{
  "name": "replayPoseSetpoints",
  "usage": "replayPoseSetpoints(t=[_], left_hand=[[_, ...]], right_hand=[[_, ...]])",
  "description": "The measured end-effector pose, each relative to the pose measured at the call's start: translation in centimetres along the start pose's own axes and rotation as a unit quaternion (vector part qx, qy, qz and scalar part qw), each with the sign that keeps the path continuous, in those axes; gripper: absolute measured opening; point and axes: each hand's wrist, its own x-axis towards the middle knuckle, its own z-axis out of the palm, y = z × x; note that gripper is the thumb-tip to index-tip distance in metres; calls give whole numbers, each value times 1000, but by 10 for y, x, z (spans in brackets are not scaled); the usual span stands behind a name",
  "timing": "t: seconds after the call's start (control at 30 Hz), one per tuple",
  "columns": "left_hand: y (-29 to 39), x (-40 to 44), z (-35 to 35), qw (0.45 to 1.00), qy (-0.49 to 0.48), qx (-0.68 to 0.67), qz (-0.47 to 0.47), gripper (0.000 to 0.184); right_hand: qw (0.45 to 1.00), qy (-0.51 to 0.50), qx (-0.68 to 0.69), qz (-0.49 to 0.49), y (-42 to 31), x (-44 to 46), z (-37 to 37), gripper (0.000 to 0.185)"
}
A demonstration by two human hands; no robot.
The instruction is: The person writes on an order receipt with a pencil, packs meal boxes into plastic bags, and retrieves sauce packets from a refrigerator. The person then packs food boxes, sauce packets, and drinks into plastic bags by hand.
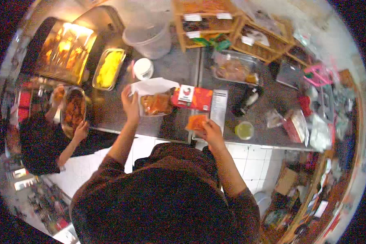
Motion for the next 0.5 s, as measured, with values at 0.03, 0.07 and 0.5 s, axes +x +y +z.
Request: replayPoseSetpoints(t=[0.03,0.07,0.5], left_hand=[[-36,-13,-22,994,64,53,-66,41],[-55,-22,-34,993,75,57,-69,41],[-10,64,-44,933,-218,272,-85,42]], right_hand=[[999,-30,-32,14,5,9,21,32],[995,-87,-44,0,8,21,45,30],[802,-81,-576,-139,-4,181,168,45]])
